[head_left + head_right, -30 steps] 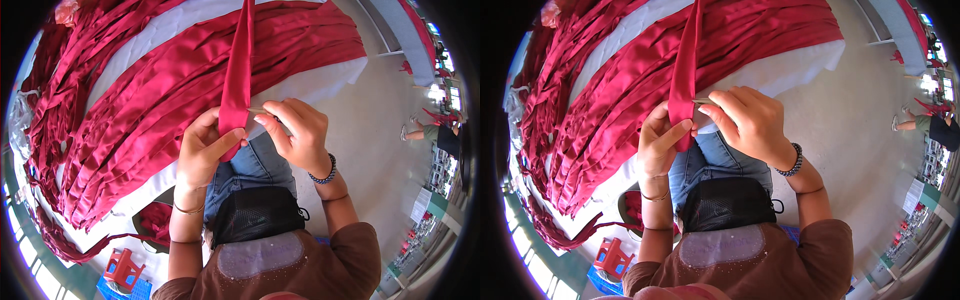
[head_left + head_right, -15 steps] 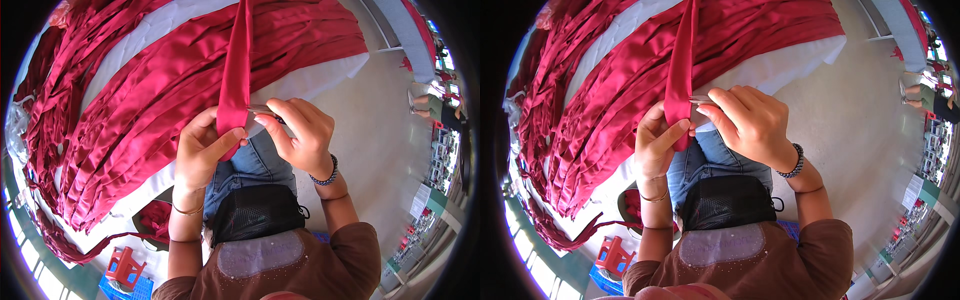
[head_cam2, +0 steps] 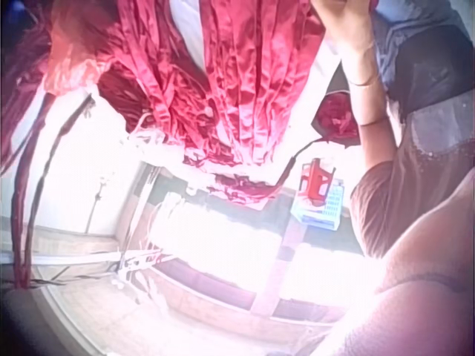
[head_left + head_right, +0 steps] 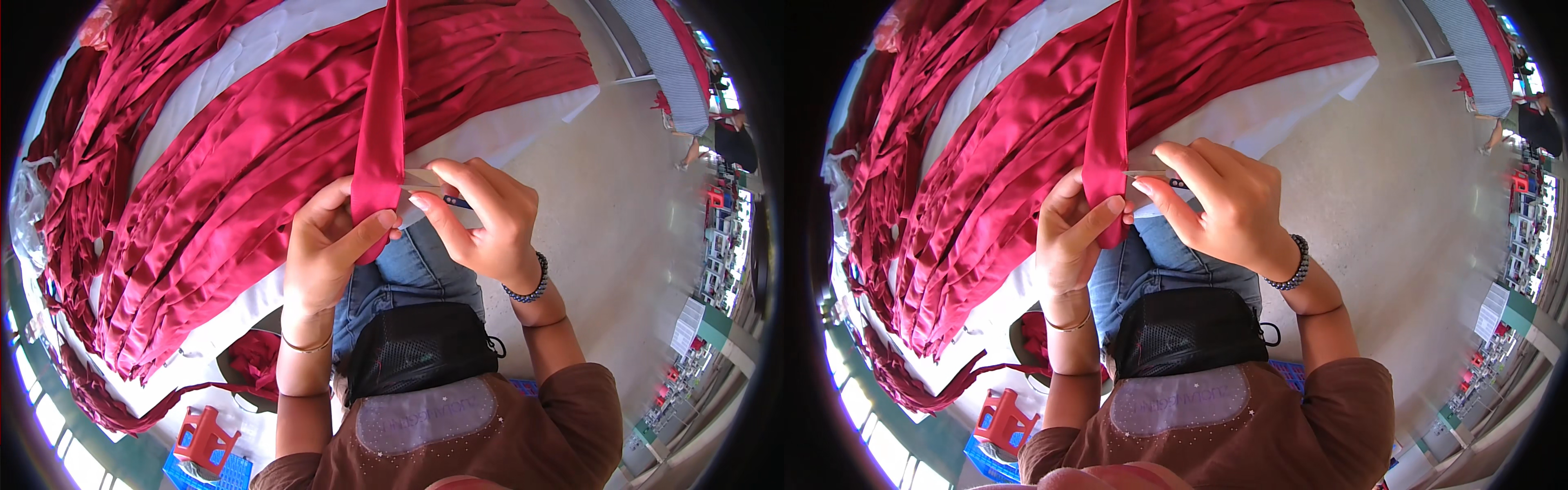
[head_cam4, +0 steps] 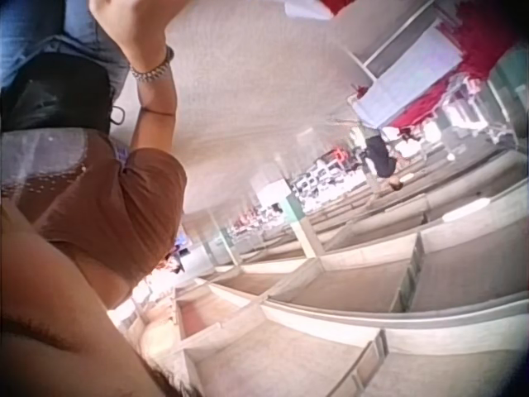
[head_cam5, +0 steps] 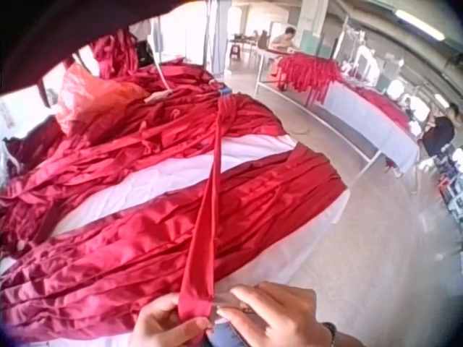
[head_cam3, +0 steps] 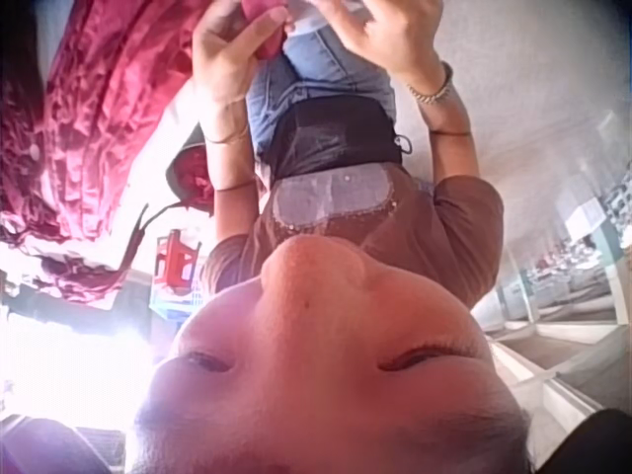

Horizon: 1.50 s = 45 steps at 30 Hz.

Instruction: Trimming excess threads and organizing long strips of red fabric on a workbench using nippers.

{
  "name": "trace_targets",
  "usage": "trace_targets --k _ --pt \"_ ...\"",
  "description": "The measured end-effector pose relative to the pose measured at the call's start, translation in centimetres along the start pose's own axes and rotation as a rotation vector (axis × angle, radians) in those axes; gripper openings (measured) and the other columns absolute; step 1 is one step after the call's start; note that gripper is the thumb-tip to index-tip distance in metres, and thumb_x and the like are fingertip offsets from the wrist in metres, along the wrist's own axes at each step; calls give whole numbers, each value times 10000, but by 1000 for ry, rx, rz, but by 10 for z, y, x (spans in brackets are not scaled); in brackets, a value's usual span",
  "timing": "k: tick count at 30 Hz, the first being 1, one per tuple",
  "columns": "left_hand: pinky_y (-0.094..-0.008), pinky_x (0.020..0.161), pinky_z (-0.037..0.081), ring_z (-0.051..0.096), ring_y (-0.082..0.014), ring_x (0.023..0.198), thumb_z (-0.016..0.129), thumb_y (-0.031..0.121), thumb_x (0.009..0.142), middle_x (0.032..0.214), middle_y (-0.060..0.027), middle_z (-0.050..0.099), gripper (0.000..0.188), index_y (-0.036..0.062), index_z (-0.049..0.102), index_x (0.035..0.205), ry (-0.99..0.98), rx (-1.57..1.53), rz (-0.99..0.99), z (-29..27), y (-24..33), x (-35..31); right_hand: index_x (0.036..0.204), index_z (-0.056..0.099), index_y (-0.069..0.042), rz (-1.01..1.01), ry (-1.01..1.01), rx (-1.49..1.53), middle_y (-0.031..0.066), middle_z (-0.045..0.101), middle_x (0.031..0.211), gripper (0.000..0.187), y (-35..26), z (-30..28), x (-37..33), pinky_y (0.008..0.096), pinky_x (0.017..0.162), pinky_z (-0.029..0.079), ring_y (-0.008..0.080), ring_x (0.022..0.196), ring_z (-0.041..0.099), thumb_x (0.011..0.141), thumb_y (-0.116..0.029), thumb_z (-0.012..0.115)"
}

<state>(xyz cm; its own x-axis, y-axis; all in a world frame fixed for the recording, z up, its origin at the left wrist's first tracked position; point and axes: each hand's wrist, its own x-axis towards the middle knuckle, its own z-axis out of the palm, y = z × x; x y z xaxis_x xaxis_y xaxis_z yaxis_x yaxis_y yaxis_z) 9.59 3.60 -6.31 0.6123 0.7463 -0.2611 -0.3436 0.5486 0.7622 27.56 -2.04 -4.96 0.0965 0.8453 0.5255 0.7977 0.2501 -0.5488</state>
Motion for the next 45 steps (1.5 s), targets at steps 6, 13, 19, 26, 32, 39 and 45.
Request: trace_targets --k 6,13,19,26,32,39,45 --pt "-264 734 515 620 -145 818 614 -52 839 946 -99 634 283 -68 545 1114 3 19 -1 -2 2 0 885 628 -36 -42 -21 -44 41 541 623 220 -1 4 -2 290 410 382 183 458 511 738 -147 748" --pt "-269 730 511 619 -148 815 597 -47 848 918 -96 629 292 -52 524 1131 -13 -9 1 7 9 7 906 631 -21 12 58 80 59 543 615 207 5 3 3 297 426 382 191 469 526 762 -132 730" --pt "-238 637 444 548 -125 710 541 17 886 886 -62 581 258 -32 520 1138 48 24 20 17 5 9 1058 598 12 377 82 548 86 642 949 276 0 10 -13 255 704 504 122 788 626 830 -121 680" --pt "-200 523 426 518 -81 583 499 161 961 763 -31 594 146 35 558 1001 69 62 65 23 -1 12 928 620 7 271 66 553 99 647 763 213 -4 22 -4 280 616 485 174 686 638 824 -162 697" --pt "-186 424 336 428 -57 481 500 135 952 612 -4 495 124 27 546 910 106 79 79 18 -2 8 856 615 -5 203 91 523 95 654 740 115 -14 13 -6 277 599 486 213 674 660 812 -85 686" --pt "-172 313 190 311 -16 419 496 107 950 614 3 433 141 54 471 822 29 -37 7 22 8 -2 906 618 27 226 125 584 104 680 810 132 -15 10 -16 269 679 526 171 789 685 787 9 671" --pt "-149 297 287 328 -26 382 415 139 988 653 -20 387 204 -50 446 917 -73 -653 -206 22 9 -19 822 620 -45 523 130 847 -48 574 682 167 -16 -3 -21 209 516 414 29 597 508 905 -190 607"
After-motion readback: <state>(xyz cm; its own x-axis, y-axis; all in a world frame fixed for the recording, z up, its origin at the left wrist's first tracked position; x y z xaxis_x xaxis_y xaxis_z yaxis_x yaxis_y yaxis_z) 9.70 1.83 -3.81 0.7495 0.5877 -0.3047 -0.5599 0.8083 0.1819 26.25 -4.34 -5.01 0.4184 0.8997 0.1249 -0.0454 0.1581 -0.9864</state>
